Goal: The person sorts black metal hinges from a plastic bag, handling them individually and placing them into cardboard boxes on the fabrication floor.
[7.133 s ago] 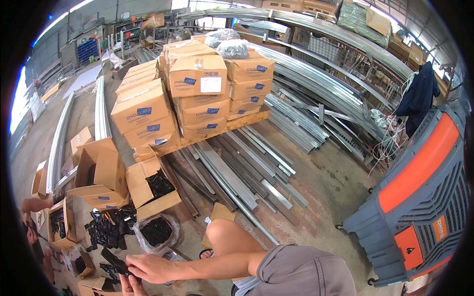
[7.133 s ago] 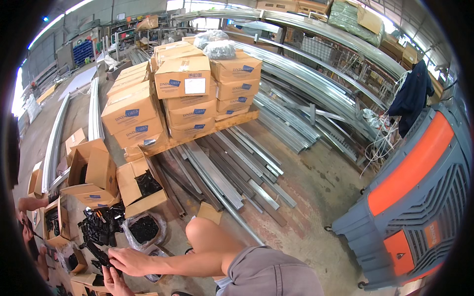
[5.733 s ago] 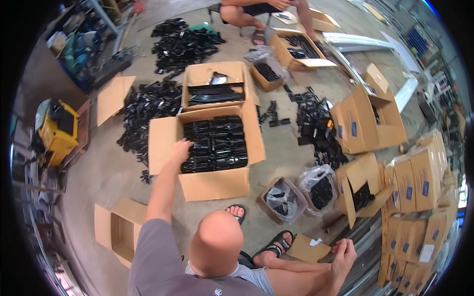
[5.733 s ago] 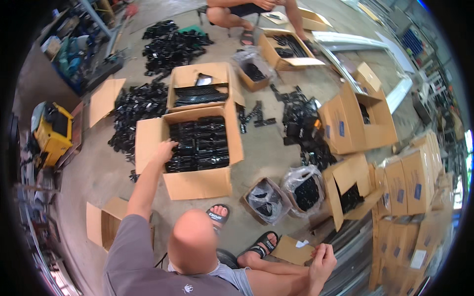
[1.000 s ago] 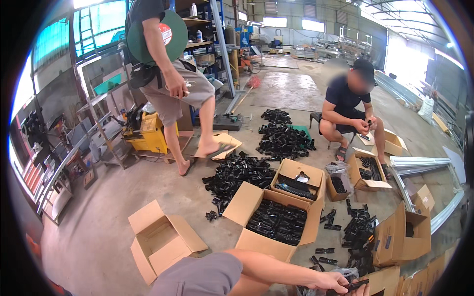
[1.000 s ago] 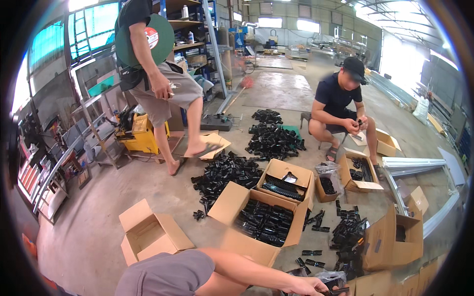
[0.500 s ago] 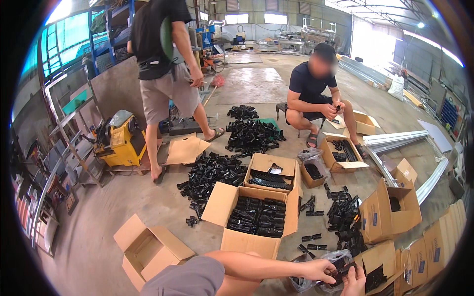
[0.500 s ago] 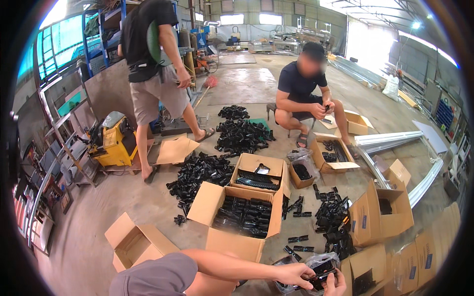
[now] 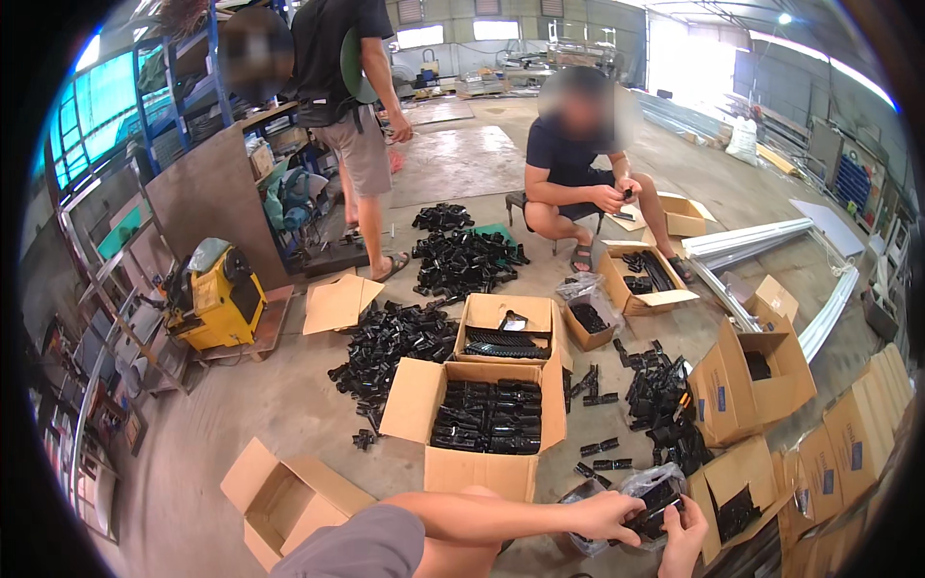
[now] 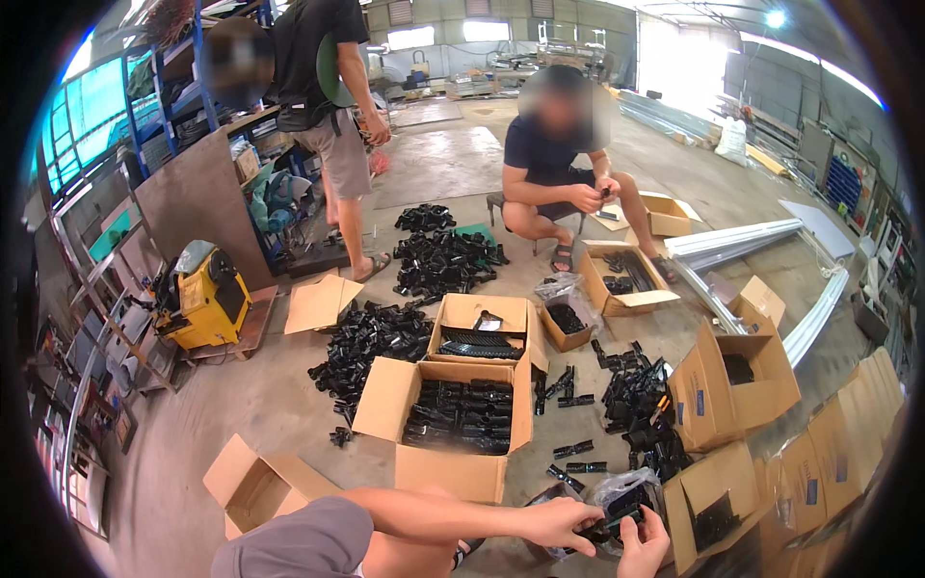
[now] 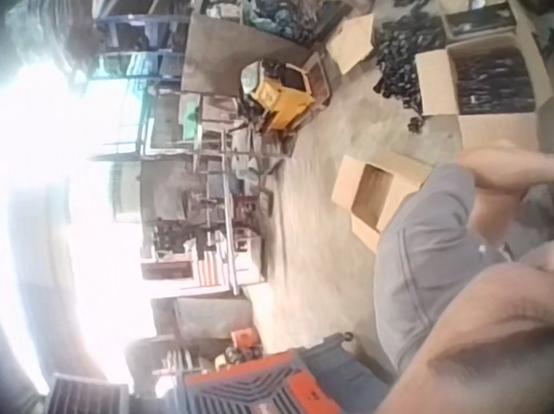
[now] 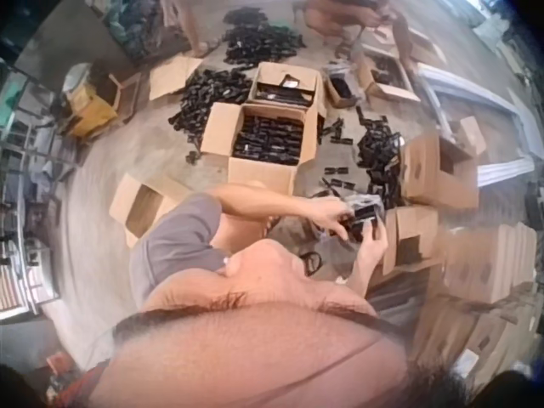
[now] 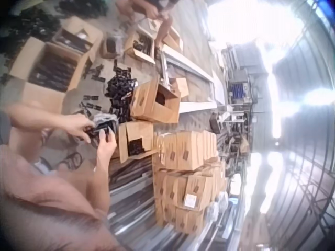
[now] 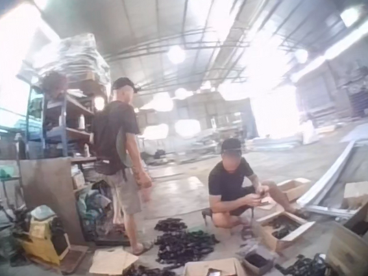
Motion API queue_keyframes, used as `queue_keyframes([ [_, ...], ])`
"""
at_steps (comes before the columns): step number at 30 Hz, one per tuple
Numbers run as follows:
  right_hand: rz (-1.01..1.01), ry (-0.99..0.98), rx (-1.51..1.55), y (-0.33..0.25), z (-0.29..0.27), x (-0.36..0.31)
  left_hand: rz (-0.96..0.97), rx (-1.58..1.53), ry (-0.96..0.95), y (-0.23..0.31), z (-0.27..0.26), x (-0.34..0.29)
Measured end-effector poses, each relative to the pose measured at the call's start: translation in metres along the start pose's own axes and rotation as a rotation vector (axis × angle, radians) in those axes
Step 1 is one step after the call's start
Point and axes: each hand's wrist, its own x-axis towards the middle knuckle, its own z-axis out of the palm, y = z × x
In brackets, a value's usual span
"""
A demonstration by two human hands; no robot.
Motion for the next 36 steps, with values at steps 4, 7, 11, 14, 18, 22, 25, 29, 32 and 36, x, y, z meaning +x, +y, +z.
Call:
queue_keyframes([
  [4, -0.022, 0.068, 0.091, -0.003, -0.004, -0.001, -0.016, -0.113, -0.175, 0.005, -0.005, 0.005],
  [7, 0.025, 0.099, 0.201, -0.007, -0.017, 0.002, 0.037, -0.179, -0.115, -0.006, 0.008, 0.015],
  [11, -0.018, 0.092, 0.326, -0.027, 0.013, 0.008, -0.066, -0.251, -0.076, -0.020, 0.008, 0.003],
  [14, -0.086, 0.026, 0.090, -0.020, -0.003, 0.010, -0.064, -0.386, -0.027, 0.018, -0.001, 0.002],
  [18, -0.108, 0.018, 0.032, -0.020, -0.021, 0.005, -0.103, -0.450, -0.102, 0.014, 0.010, 0.012],
  [22, -0.214, 0.034, -0.058, -0.003, -0.008, 0.009, -0.246, -0.519, -0.094, 0.019, 0.005, -0.001],
  [25, -0.111, -0.009, 0.095, -0.004, -0.007, 0.012, -0.244, -0.646, -0.097, 0.007, 0.009, 0.005],
  [29, -0.059, -0.071, 0.172, -0.016, -0.010, 0.007, -0.251, -0.535, -0.112, 0.026, 0.000, 0.000],
  [32, -0.076, -0.073, 0.191, -0.015, -0.012, 0.007, -0.218, -0.566, -0.106, 0.021, 0.000, 0.001],
  [36, -0.113, -0.057, 0.137, -0.017, -0.008, 0.006, -0.245, -0.566, -0.119, 0.023, -0.005, 0.001],
])
